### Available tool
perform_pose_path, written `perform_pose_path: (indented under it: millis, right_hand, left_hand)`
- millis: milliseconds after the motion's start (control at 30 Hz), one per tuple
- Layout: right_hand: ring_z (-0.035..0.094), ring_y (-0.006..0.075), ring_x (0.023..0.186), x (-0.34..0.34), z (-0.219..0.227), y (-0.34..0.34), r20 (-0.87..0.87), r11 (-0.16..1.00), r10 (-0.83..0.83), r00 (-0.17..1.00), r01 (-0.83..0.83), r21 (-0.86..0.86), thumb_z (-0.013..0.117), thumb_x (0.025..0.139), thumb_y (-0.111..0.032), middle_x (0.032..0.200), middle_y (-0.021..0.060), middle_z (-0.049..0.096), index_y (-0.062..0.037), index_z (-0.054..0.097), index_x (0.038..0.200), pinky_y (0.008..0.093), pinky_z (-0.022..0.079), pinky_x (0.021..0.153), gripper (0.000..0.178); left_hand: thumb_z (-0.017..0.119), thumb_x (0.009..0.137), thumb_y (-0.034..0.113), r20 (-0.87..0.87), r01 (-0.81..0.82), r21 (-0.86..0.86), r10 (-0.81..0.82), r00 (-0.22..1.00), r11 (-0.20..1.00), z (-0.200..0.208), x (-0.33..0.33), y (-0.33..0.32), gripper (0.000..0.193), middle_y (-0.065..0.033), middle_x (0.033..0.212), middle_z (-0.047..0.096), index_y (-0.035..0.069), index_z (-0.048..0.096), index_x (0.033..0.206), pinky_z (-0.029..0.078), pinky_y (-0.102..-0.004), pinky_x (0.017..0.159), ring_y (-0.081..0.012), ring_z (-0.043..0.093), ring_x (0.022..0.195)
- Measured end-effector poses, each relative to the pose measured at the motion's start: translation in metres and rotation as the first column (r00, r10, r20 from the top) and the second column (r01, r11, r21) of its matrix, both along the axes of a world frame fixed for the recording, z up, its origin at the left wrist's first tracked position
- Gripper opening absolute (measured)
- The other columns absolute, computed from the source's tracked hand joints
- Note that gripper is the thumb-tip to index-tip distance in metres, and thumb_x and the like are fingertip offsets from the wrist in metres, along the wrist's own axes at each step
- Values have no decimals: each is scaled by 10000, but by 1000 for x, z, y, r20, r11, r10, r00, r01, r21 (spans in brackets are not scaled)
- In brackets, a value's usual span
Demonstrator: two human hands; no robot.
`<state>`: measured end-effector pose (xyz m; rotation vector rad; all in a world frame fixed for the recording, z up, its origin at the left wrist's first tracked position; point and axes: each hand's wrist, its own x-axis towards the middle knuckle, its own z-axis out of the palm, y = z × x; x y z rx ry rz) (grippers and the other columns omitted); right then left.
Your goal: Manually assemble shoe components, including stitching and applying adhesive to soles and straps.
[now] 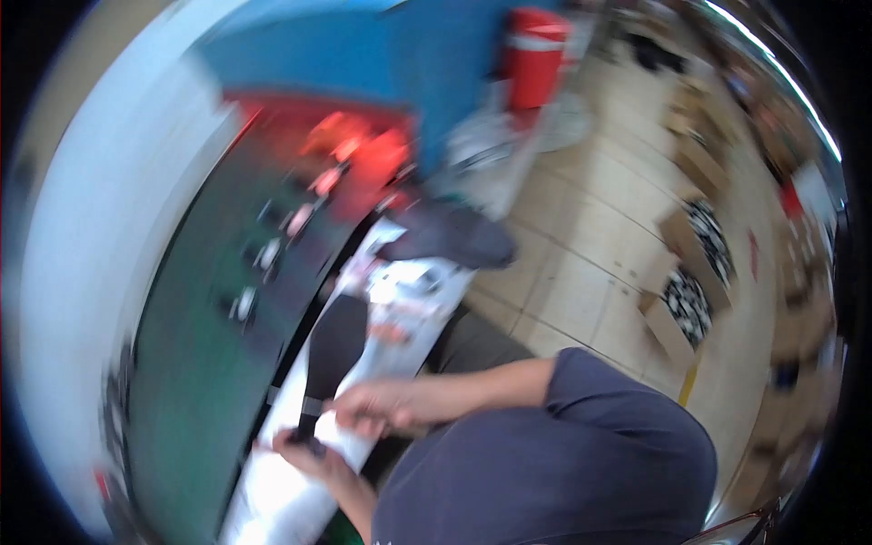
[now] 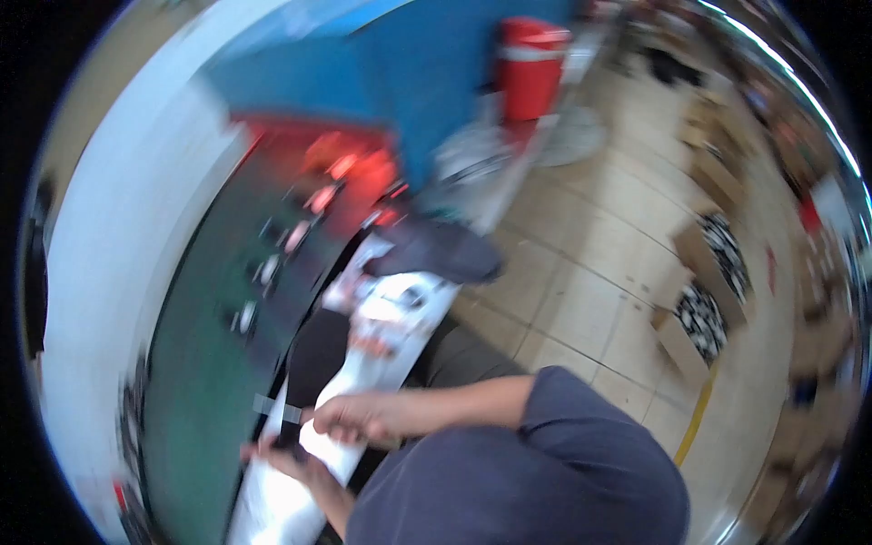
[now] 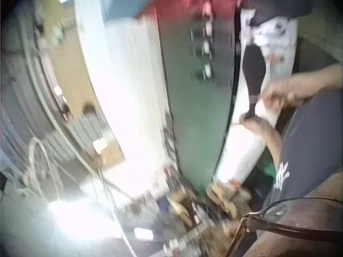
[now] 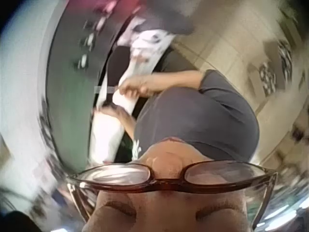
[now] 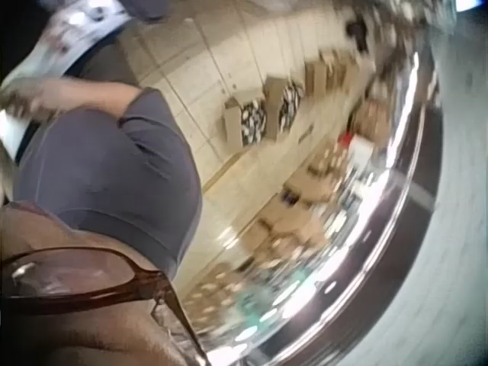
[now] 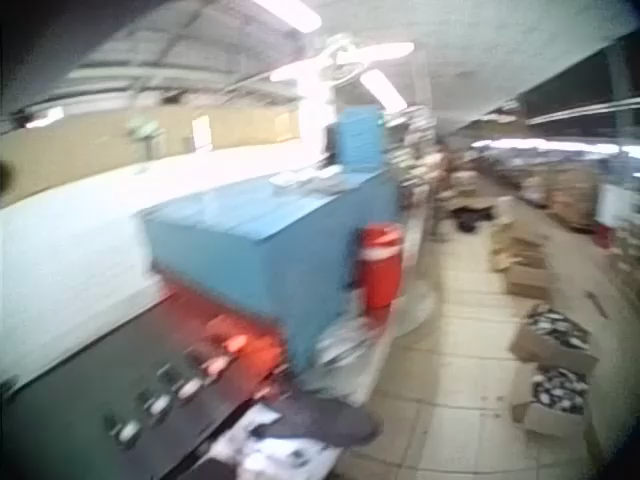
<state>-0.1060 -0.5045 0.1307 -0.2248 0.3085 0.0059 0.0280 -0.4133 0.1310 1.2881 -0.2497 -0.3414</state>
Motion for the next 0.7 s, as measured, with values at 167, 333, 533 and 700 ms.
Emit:
perform_pose_path:
  millis: [167,333,533,700]
  right_hand:
    - [543,79,528,-20,34,-4,-101,700,-99,990,-3,-714,487,993,-171,699,32,598,-49,521,1270,199,412,444,305]
    - [605,197,559,5,16,16,279,-223,-266,923,223,-949,613,888,-46,711,102,634,4,642,976,287,462,522,105]
    - [620,304,636,23,7,27,300,-405,-211,930,196,-893,619,860,-27,757,130,633,-19,605,948,369,470,549,89]
    - [622,308,651,18,14,31,227,-386,-124,966,164,-908,633,844,-44,756,122,628,-33,592,913,380,474,561,81]
  left_hand:
    - [330,977,604,-279,3,-129,-39,960,992,1,14,3,640,-11,697,543,65,591,752,413,-216,610,-110,528,680]
    - [105,954,678,-233,56,60,-41,972,997,18,4,10,886,-70,635,607,3,611,683,406,-221,630,-127,503,598]
    - [132,945,693,-264,55,45,-41,964,998,20,12,13,873,-77,621,606,2,588,669,419,-223,593,-130,530,577]
    - [244,904,738,-357,81,-35,-88,930,996,17,17,13,784,-44,594,565,57,538,653,365,-214,472,-119,477,488]
